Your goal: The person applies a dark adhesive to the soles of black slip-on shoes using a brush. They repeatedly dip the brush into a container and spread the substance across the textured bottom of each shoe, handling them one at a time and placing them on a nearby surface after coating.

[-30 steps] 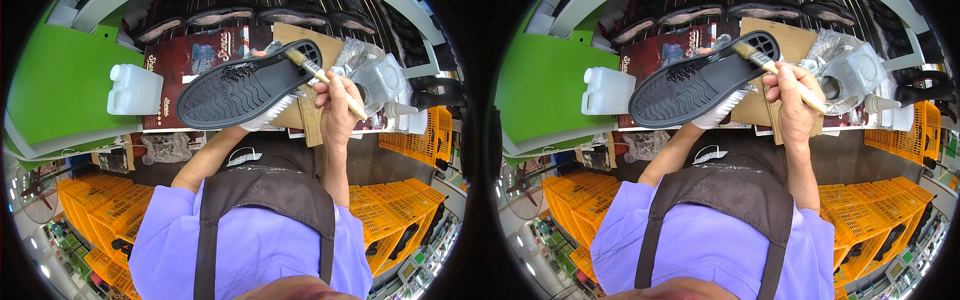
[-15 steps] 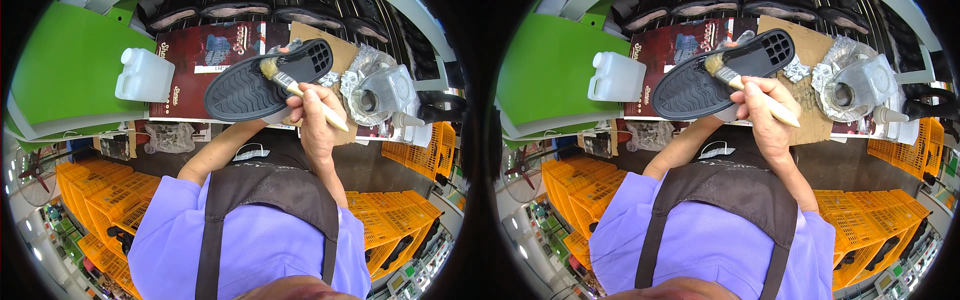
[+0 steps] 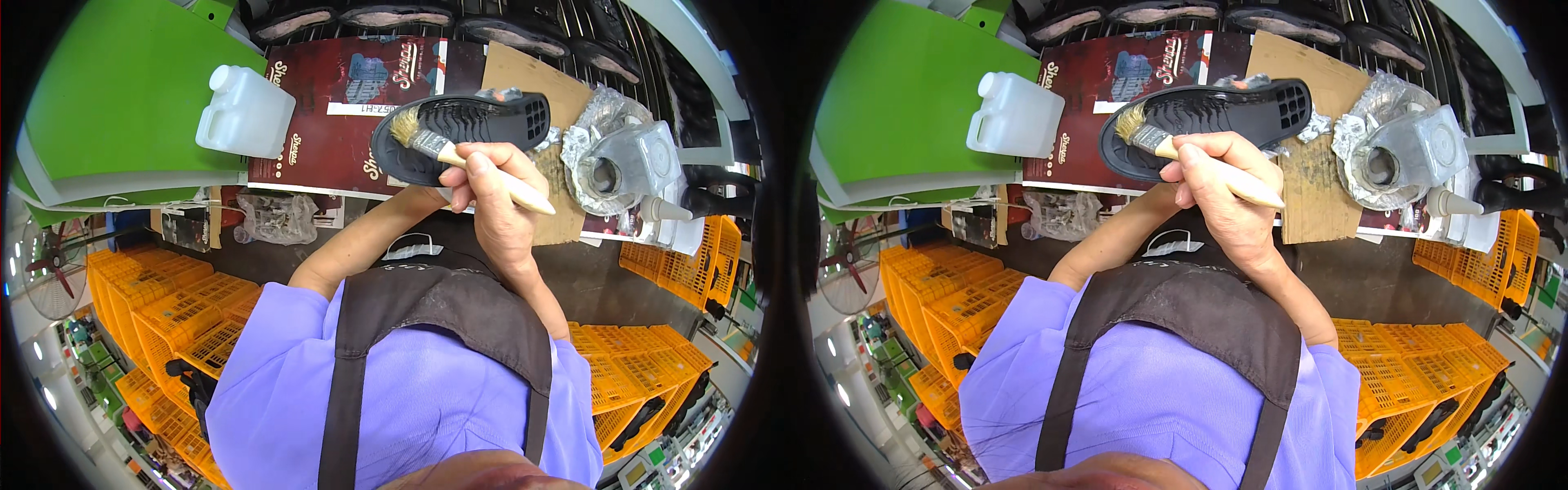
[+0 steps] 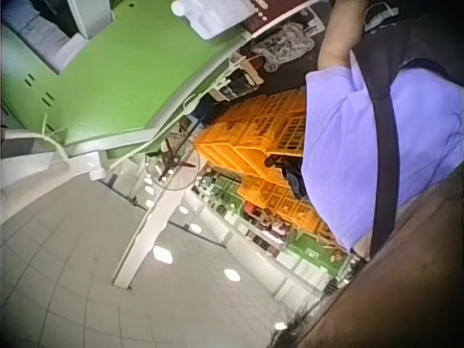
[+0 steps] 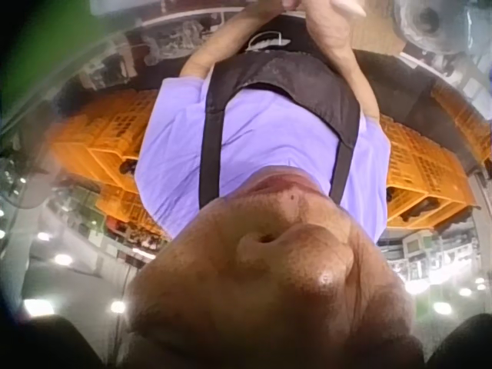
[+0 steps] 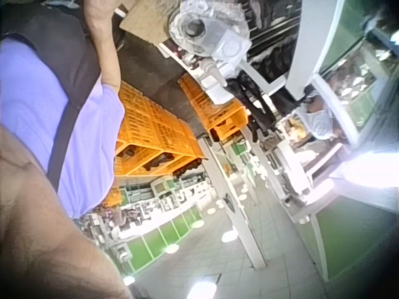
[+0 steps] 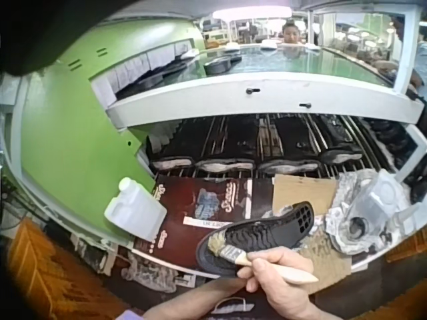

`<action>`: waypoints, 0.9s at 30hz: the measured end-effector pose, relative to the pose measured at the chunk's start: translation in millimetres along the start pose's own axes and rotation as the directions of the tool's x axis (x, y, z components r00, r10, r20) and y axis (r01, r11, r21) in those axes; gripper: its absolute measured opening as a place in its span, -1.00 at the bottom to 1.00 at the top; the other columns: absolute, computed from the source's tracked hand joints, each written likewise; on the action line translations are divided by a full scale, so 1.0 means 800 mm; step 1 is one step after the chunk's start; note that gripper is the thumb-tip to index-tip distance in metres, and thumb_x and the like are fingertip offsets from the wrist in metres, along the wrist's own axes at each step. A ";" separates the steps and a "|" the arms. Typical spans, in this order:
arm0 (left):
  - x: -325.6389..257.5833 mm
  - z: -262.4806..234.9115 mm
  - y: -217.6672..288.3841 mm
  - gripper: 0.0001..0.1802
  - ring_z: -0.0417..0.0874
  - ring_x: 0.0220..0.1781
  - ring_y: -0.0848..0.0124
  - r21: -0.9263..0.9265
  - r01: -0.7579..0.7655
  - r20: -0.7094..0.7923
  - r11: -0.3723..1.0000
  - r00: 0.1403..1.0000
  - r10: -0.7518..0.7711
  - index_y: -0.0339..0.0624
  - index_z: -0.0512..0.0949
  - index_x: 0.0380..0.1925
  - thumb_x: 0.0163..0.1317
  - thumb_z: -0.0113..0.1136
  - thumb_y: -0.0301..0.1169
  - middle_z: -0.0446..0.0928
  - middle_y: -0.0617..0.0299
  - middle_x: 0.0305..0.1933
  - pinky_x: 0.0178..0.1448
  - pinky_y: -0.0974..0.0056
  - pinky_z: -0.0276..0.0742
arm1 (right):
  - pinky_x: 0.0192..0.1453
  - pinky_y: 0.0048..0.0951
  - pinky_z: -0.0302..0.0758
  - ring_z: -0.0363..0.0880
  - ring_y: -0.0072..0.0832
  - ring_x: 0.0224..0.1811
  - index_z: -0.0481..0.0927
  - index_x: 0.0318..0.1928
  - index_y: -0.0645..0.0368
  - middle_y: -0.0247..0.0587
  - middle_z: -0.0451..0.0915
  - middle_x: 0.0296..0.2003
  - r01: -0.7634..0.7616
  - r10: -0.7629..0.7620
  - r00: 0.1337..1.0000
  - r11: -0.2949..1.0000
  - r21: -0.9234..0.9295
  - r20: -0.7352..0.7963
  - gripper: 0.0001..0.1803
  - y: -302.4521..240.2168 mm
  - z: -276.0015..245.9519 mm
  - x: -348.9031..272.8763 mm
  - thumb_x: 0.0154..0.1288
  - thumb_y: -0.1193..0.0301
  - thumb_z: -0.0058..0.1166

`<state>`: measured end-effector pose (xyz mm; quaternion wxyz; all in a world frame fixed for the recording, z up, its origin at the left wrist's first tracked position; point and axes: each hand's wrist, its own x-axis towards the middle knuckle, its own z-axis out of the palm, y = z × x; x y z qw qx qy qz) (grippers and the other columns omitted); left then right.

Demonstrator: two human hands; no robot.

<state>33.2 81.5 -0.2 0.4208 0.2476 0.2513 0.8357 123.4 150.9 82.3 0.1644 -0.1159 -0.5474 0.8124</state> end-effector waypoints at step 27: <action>-0.020 0.000 0.065 -0.28 0.43 0.07 0.36 0.411 0.325 0.168 0.852 0.891 -0.421 -0.42 0.26 0.14 0.17 0.14 -0.06 0.45 0.08 0.02 0.17 0.27 0.33 | -0.53 -0.70 0.41 0.45 -0.73 -0.60 0.57 -0.24 0.37 -0.21 0.62 -0.49 0.282 -0.307 0.936 0.948 -0.150 -0.175 -0.81 -0.049 -0.064 0.068 0.29 0.45 0.02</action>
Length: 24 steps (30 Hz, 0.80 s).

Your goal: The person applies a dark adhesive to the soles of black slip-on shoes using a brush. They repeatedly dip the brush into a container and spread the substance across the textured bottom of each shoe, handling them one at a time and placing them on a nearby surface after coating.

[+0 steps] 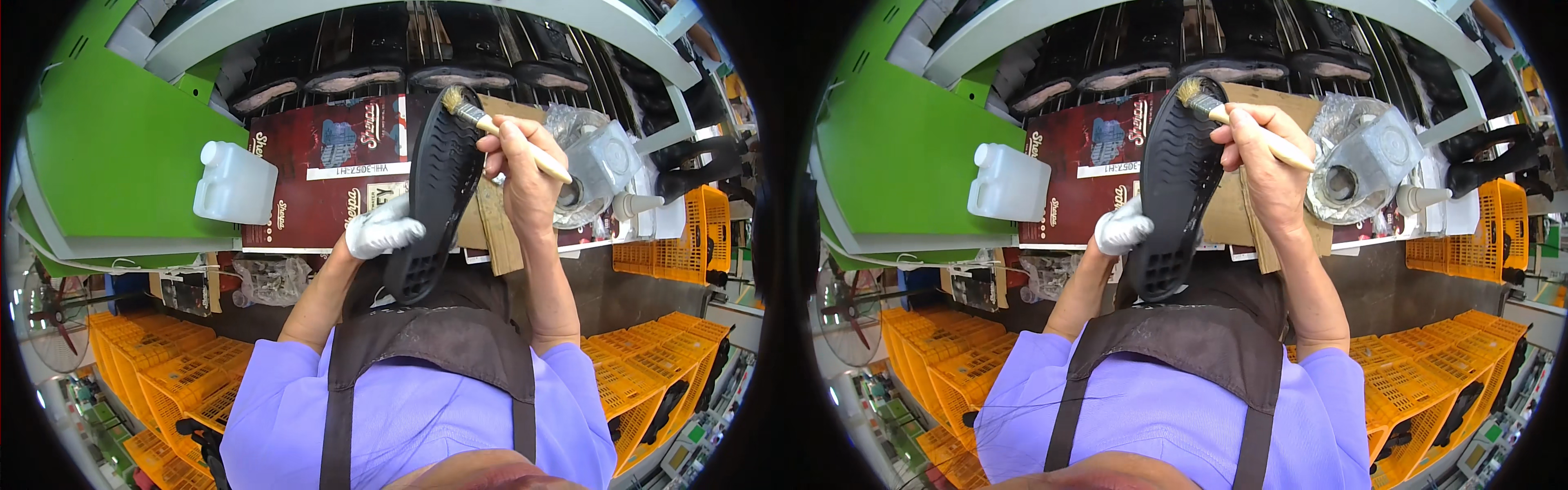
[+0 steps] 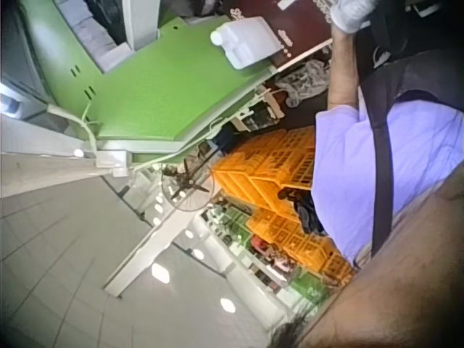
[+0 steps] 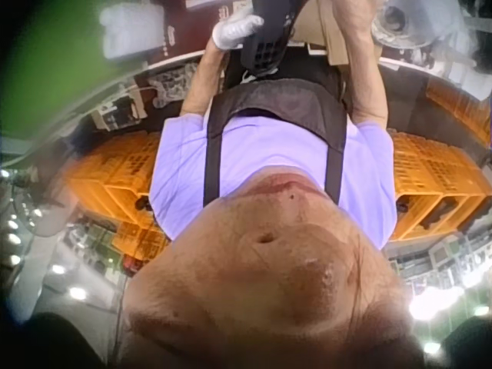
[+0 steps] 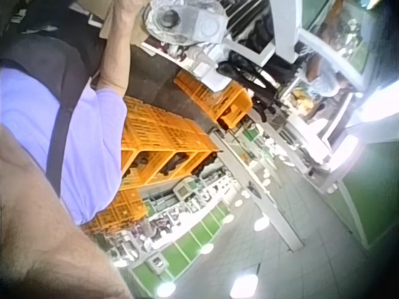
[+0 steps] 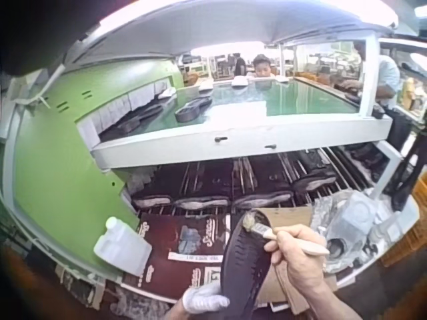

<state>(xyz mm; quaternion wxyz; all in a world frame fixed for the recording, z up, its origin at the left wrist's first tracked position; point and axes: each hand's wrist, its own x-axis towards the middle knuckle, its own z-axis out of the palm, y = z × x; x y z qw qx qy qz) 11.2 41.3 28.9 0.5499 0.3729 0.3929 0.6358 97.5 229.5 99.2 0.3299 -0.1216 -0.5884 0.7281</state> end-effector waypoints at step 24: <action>0.019 -0.006 0.006 -0.25 0.59 -0.18 0.37 -0.616 -0.218 -0.427 0.757 0.900 -0.088 -0.17 0.40 0.08 0.28 -0.36 0.25 0.55 0.14 -0.08 -0.10 0.29 0.57 | -0.50 -0.72 0.42 0.46 -0.74 -0.58 0.57 -0.20 0.36 -0.21 0.62 -0.48 -0.179 0.195 0.949 0.980 -0.084 0.249 -0.81 0.024 0.022 -0.051 0.28 0.46 0.06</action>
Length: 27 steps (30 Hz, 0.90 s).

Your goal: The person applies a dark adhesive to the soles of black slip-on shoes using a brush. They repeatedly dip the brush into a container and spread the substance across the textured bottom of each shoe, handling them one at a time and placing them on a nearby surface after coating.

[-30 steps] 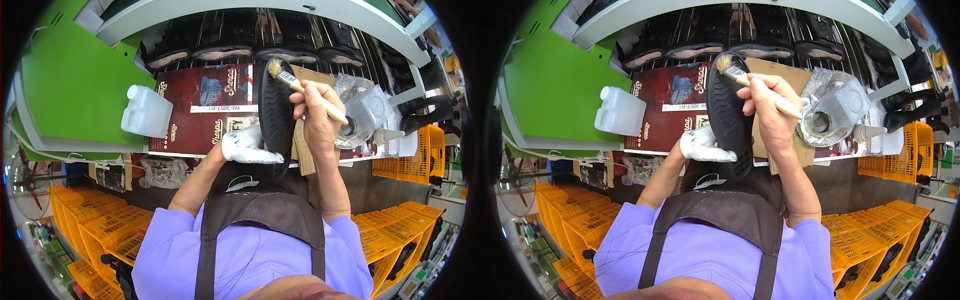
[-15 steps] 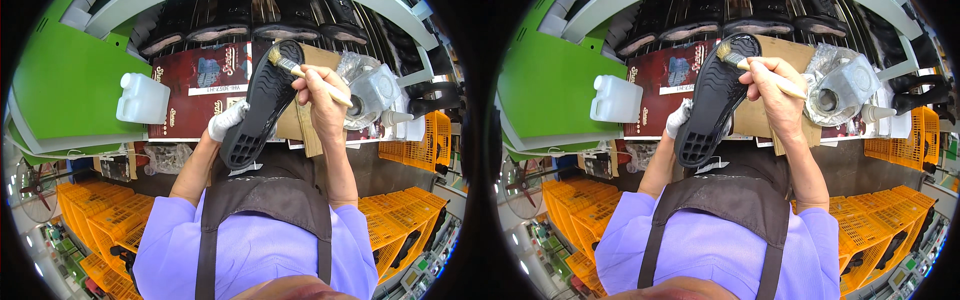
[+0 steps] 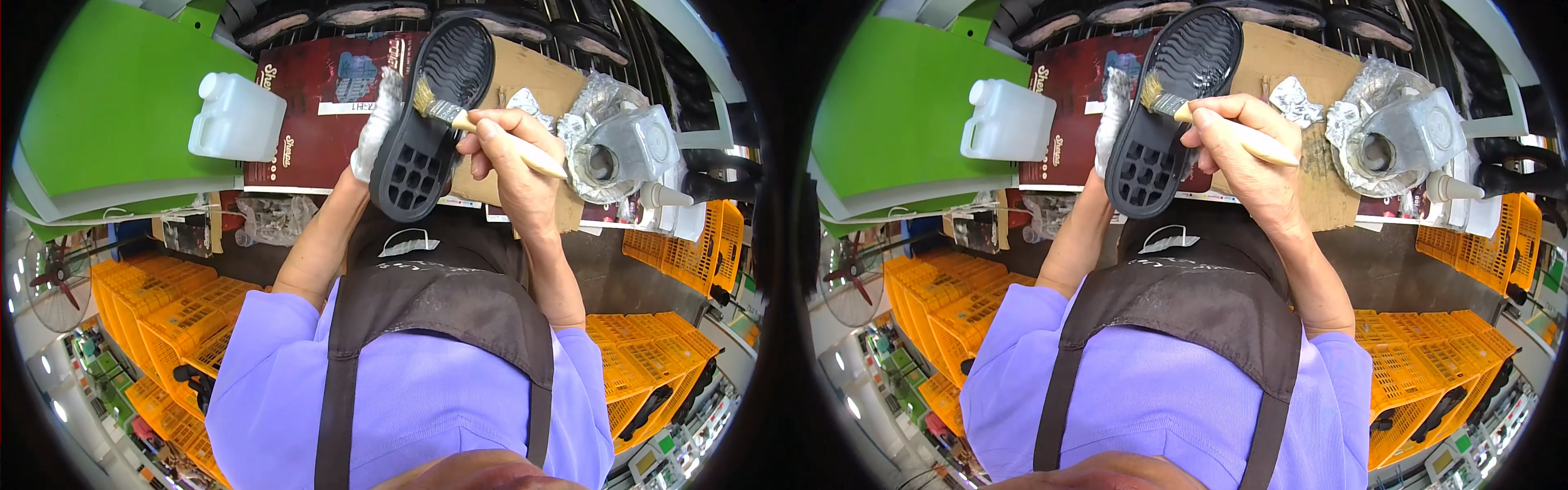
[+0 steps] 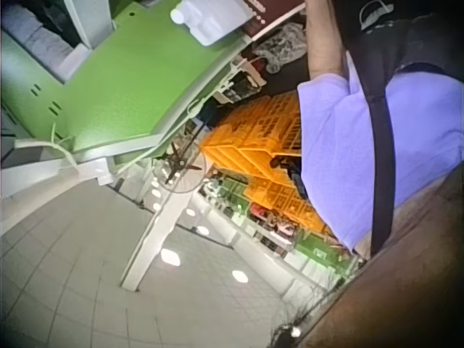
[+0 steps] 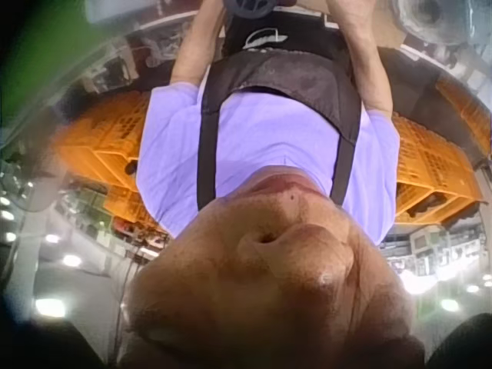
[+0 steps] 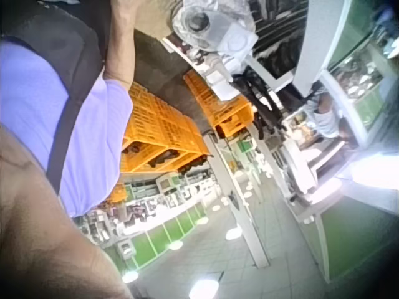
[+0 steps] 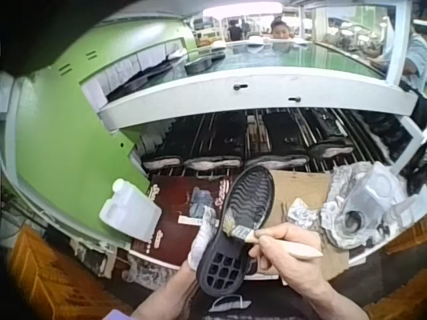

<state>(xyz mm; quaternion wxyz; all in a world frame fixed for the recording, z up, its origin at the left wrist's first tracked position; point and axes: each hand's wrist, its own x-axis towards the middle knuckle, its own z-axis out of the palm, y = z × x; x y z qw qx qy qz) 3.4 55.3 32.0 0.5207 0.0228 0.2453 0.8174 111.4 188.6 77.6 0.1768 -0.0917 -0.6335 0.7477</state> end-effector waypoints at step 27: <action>-0.022 0.002 0.016 -0.56 0.63 -0.27 0.44 -0.045 -0.036 -0.086 0.998 0.996 0.032 -0.18 0.47 -0.06 0.37 -0.16 -0.06 0.58 0.20 -0.17 -0.22 0.33 0.63 | -0.50 -0.72 0.40 0.46 -0.72 -0.59 0.59 -0.23 0.35 -0.23 0.61 -0.51 -0.179 0.198 0.935 0.980 -0.090 0.294 -0.82 -0.050 0.019 -0.016 0.22 0.48 0.07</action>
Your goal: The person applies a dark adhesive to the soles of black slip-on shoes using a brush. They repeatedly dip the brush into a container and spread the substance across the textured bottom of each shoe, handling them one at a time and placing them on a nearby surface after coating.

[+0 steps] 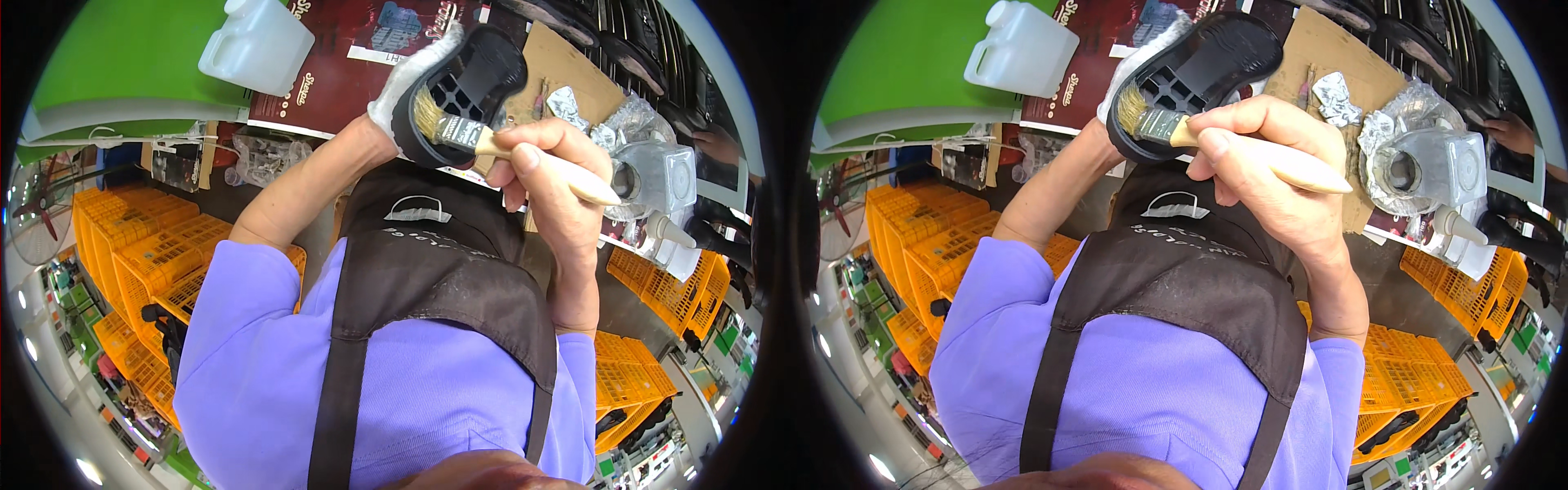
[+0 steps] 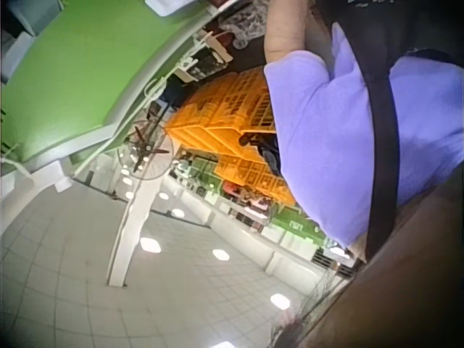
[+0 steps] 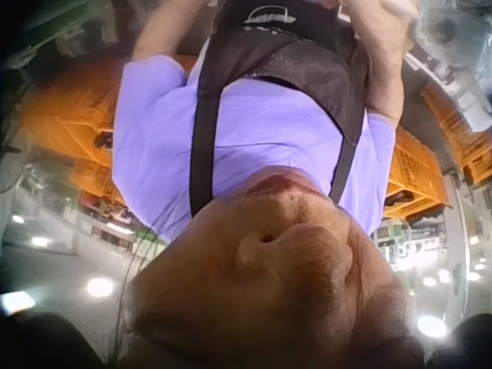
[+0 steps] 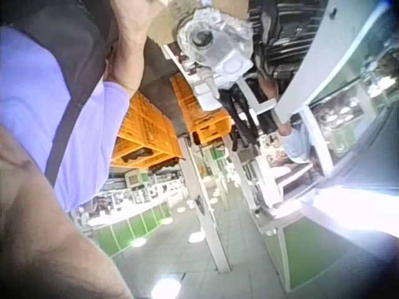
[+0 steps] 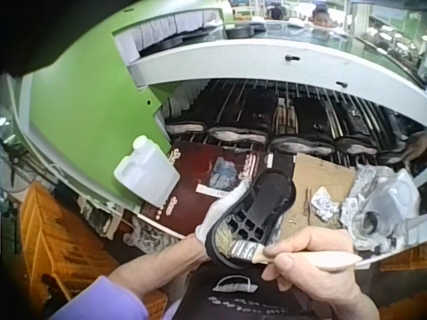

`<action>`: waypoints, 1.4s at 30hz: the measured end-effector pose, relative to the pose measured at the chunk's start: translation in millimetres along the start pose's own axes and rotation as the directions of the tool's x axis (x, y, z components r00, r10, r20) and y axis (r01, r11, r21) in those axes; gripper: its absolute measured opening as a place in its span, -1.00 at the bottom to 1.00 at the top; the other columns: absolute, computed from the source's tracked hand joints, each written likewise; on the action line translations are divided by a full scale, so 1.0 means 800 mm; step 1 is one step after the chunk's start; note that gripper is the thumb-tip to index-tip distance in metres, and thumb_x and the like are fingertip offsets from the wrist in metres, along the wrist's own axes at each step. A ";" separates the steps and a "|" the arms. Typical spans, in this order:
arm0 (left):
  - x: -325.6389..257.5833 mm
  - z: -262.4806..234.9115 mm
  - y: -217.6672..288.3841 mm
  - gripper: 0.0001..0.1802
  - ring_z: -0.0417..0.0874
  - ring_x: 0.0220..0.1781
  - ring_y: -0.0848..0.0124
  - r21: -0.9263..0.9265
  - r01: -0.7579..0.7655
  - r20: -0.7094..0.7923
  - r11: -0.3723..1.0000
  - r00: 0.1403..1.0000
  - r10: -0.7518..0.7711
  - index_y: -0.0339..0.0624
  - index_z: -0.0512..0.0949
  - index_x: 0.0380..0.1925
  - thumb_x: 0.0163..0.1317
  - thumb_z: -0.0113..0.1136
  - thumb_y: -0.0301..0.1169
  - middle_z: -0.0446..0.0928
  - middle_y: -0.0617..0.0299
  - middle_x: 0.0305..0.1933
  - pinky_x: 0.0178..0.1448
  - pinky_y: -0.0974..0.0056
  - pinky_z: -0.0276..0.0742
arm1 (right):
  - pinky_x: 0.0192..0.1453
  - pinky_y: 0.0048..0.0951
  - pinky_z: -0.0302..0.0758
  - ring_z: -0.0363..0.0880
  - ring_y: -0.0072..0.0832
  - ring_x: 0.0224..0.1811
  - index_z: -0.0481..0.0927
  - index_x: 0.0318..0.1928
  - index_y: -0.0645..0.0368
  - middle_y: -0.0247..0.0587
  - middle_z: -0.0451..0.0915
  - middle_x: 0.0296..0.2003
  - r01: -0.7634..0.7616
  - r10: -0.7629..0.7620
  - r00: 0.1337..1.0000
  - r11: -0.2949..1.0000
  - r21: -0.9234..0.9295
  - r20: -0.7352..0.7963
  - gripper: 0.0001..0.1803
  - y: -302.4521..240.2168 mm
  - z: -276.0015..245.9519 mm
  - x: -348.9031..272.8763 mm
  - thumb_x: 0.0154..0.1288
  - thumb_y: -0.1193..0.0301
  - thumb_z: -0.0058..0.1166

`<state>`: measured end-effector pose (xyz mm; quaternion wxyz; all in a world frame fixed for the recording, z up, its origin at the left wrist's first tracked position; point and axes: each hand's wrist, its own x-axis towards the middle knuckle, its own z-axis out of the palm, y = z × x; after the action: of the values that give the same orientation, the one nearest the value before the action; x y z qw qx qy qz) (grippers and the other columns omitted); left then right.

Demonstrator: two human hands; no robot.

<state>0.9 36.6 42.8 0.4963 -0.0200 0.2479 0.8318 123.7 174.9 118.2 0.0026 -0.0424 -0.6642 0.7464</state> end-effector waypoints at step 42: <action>-0.004 -0.008 0.016 -0.20 0.52 0.05 0.13 0.493 -0.168 0.288 0.854 0.957 0.022 -0.24 0.28 0.16 0.17 -0.03 0.22 0.44 -0.04 0.05 0.19 0.06 0.42 | -0.38 -0.60 0.41 0.52 -0.59 -0.43 0.59 -0.31 0.34 -0.22 0.56 -0.48 0.152 -0.155 0.988 0.934 -0.323 0.016 -0.79 -0.029 -0.125 0.006 0.08 0.43 0.14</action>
<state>-9.2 26.2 42.8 0.4708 0.2393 0.3901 0.7543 124.1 277.0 129.2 0.0572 0.0060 -0.7787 0.6247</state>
